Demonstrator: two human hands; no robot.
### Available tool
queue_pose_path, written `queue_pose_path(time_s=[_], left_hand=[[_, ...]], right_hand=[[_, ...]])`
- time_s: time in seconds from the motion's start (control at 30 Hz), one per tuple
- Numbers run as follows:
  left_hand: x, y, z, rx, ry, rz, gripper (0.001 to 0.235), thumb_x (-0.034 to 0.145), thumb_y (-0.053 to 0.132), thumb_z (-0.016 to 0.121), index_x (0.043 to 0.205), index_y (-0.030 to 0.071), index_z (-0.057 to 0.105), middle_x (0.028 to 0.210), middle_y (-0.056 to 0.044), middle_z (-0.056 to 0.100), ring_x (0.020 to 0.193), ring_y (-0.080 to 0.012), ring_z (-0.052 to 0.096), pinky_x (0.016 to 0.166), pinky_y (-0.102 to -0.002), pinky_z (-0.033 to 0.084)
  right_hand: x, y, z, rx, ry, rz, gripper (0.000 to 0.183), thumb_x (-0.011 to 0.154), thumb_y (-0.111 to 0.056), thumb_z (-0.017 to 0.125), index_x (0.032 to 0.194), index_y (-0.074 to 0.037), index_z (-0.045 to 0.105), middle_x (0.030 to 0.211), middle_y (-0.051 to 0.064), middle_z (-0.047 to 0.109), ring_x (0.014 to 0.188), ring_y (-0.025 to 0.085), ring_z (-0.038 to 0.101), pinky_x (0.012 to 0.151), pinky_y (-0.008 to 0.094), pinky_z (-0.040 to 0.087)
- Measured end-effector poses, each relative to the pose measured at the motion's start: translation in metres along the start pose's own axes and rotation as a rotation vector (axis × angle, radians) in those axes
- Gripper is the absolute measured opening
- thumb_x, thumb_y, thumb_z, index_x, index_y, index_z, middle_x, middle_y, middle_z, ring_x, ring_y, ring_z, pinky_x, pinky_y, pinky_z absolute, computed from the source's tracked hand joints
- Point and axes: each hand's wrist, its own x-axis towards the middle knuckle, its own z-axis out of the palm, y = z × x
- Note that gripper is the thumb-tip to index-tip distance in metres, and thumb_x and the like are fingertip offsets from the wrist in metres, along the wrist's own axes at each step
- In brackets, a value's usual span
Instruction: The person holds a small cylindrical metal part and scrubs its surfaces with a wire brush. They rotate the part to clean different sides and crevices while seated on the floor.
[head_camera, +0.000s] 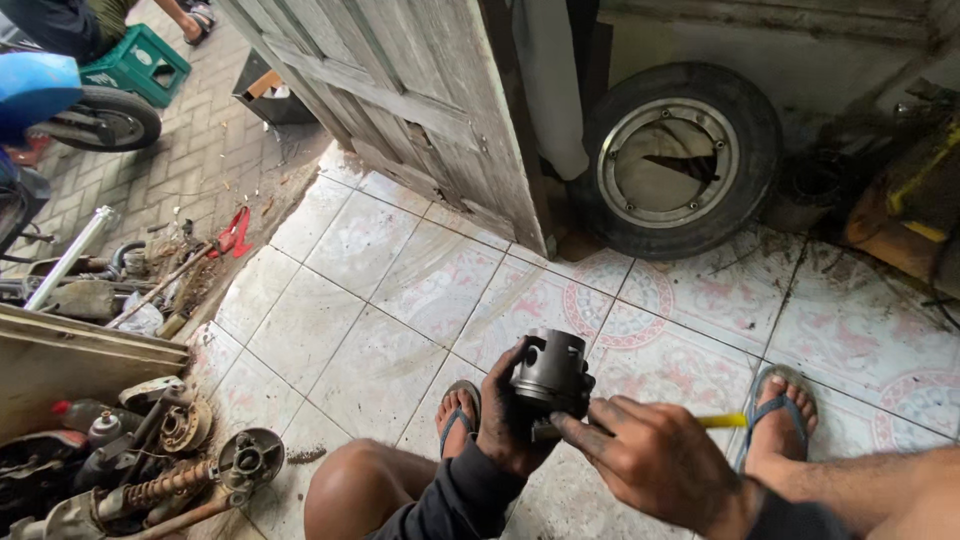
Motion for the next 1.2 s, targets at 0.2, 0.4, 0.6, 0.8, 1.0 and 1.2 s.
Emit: queue_pose_path(time_s=[0.2, 0.4, 0.6, 0.8, 1.0, 1.2], left_hand=[[-0.007, -0.01, 0.001, 0.104, 0.012, 0.052, 0.05, 0.094, 0.043, 0.059, 0.116, 0.0, 0.07, 0.105, -0.015, 0.073, 0.093, -0.0246, 0.068, 0.082, -0.037, 0.051], [0.007, -0.031, -0.003, 0.131, 0.173, 0.006, 0.027, 0.092, 0.041, 0.061, 0.101, 0.017, 0.072, 0.093, -0.005, 0.071, 0.086, -0.021, 0.065, 0.07, -0.04, 0.048], [0.017, -0.029, 0.009, 0.167, 0.189, 0.009, 0.047, 0.088, 0.048, 0.062, 0.105, 0.005, 0.07, 0.085, -0.015, 0.07, 0.076, -0.0309, 0.067, 0.068, -0.04, 0.05], [0.021, -0.032, 0.007, 0.123, 0.055, 0.047, 0.043, 0.091, 0.038, 0.061, 0.118, 0.006, 0.072, 0.103, -0.01, 0.074, 0.083, -0.0216, 0.068, 0.07, -0.032, 0.05], [0.022, -0.033, -0.009, 0.071, 0.078, 0.124, 0.053, 0.099, 0.034, 0.049, 0.132, -0.004, 0.065, 0.121, -0.02, 0.07, 0.113, -0.0295, 0.066, 0.101, -0.036, 0.05], [0.017, -0.029, -0.01, 0.077, -0.069, 0.024, 0.042, 0.095, 0.049, 0.061, 0.108, 0.01, 0.071, 0.095, -0.005, 0.074, 0.082, -0.0193, 0.069, 0.071, -0.031, 0.054]], right_hand=[[-0.002, 0.015, -0.019, 0.091, 0.197, 0.068, 0.036, 0.092, -0.014, 0.067, 0.129, -0.014, 0.066, 0.086, 0.004, 0.058, 0.066, 0.024, 0.061, 0.055, 0.039, 0.05], [0.0, 0.023, -0.027, -0.009, 0.24, 0.153, 0.033, 0.095, -0.02, 0.072, 0.127, -0.013, 0.07, 0.08, 0.003, 0.056, 0.061, 0.023, 0.058, 0.046, 0.039, 0.048], [-0.009, 0.039, -0.022, -0.041, 0.219, 0.269, 0.038, 0.091, -0.015, 0.074, 0.129, -0.011, 0.068, 0.086, 0.005, 0.063, 0.055, 0.021, 0.058, 0.041, 0.037, 0.051], [-0.016, 0.027, -0.003, -0.032, 0.198, 0.193, 0.047, 0.088, -0.001, 0.069, 0.134, -0.014, 0.065, 0.07, -0.002, 0.056, 0.044, 0.007, 0.041, 0.029, 0.021, 0.044], [0.003, -0.006, -0.027, 0.0, 0.141, 0.152, 0.033, 0.088, -0.014, 0.072, 0.122, -0.012, 0.071, 0.086, 0.006, 0.059, 0.07, 0.025, 0.063, 0.048, 0.041, 0.051], [0.007, 0.015, -0.011, -0.079, 0.186, 0.154, 0.026, 0.095, -0.01, 0.067, 0.121, -0.012, 0.067, 0.077, 0.004, 0.062, 0.046, 0.012, 0.05, 0.031, 0.028, 0.047]])
